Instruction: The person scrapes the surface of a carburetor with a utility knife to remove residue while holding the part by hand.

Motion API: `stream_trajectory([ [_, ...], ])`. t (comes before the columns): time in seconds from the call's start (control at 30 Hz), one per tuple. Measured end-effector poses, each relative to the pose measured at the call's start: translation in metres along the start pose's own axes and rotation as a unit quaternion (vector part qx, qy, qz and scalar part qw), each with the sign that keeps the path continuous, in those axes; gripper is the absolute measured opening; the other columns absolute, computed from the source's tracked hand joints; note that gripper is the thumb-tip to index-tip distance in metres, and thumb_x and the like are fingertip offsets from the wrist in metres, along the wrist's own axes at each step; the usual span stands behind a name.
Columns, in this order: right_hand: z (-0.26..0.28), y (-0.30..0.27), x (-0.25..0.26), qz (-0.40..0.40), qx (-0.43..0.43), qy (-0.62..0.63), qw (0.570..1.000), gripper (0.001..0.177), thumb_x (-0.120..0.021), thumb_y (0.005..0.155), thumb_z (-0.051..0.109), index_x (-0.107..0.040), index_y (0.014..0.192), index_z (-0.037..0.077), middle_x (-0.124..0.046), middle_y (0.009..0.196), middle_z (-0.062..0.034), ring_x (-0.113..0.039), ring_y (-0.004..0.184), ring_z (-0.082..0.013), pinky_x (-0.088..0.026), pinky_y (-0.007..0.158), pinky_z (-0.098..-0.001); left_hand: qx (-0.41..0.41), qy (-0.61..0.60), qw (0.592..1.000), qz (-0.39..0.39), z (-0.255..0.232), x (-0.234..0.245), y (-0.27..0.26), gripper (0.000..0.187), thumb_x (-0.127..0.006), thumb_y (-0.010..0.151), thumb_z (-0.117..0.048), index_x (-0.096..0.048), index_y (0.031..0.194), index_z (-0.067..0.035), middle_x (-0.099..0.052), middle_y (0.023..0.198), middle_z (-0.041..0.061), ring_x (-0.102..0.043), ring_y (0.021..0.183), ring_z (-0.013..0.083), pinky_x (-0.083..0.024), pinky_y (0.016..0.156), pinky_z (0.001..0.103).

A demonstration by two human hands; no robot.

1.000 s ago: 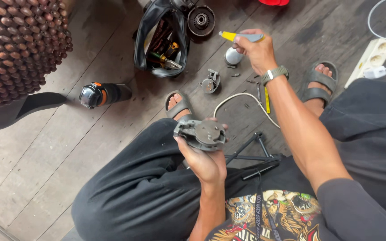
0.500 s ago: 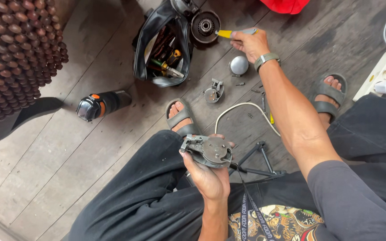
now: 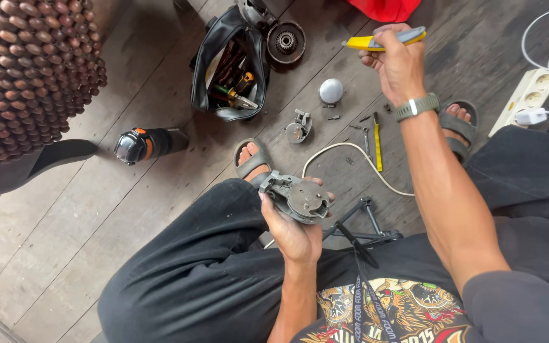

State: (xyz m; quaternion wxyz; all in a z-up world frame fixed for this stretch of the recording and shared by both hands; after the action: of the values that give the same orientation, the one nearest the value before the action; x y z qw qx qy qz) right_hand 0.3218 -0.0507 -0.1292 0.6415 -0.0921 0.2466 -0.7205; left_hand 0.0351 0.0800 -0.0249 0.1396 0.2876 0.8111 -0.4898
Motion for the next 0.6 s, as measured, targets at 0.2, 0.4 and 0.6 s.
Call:
stream_trajectory([
  [0.2, 0.082, -0.081, -0.014, 0.144, 0.119, 0.027, 0.982, 0.029, -0.071, 0.091, -0.001, -0.054, 0.113, 0.007, -0.07, 0.109, -0.0155, -0.074, 0.084, -0.0223, -0.063, 0.078, -0.0285, 0.004, -0.059, 0.99, 0.127, 0.007, -0.009, -0.007, 0.052, -0.036, 0.103, -0.052, -0.059, 0.115, -0.007, -0.068, 0.101, 0.024, -0.066, 0.059, 0.0428, -0.051, 0.051, 0.044],
  [0.4, 0.174, -0.216, -0.027, 0.179, 0.346, -0.162, 0.907, 0.022, -0.065, 0.115, 0.001, -0.043, 0.119, -0.001, -0.062, 0.108, -0.0253, -0.07, 0.083, -0.0306, -0.066, 0.078, -0.0365, 0.029, 0.002, 0.978, 0.207, 0.01, -0.022, -0.023, 0.057, -0.03, 0.107, -0.051, -0.059, 0.107, -0.001, -0.068, 0.101, 0.024, -0.066, 0.061, 0.0383, -0.053, 0.06, 0.045],
  [0.6, 0.161, -0.288, 0.009, 0.11, 0.331, -0.224, 0.91, 0.025, -0.056, 0.109, 0.016, -0.034, 0.111, 0.005, -0.044, 0.06, -0.0118, -0.067, 0.099, -0.0316, -0.057, 0.073, -0.0368, 0.085, -0.037, 0.962, 0.257, 0.028, -0.011, -0.026, 0.07, -0.033, 0.107, -0.054, -0.064, 0.111, 0.009, -0.068, 0.106, 0.031, -0.069, 0.077, 0.0344, -0.055, 0.075, 0.041],
])
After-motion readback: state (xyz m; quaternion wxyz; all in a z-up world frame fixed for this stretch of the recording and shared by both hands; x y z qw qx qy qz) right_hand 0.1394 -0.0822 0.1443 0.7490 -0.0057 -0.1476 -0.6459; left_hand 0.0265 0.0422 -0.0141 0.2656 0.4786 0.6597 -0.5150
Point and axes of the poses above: each hand's wrist, its own y-axis towards the middle knuckle, its own x-axis out of the back of the hand, z = x × y, the point moved 4 cm from there along y, towards the middle knuckle
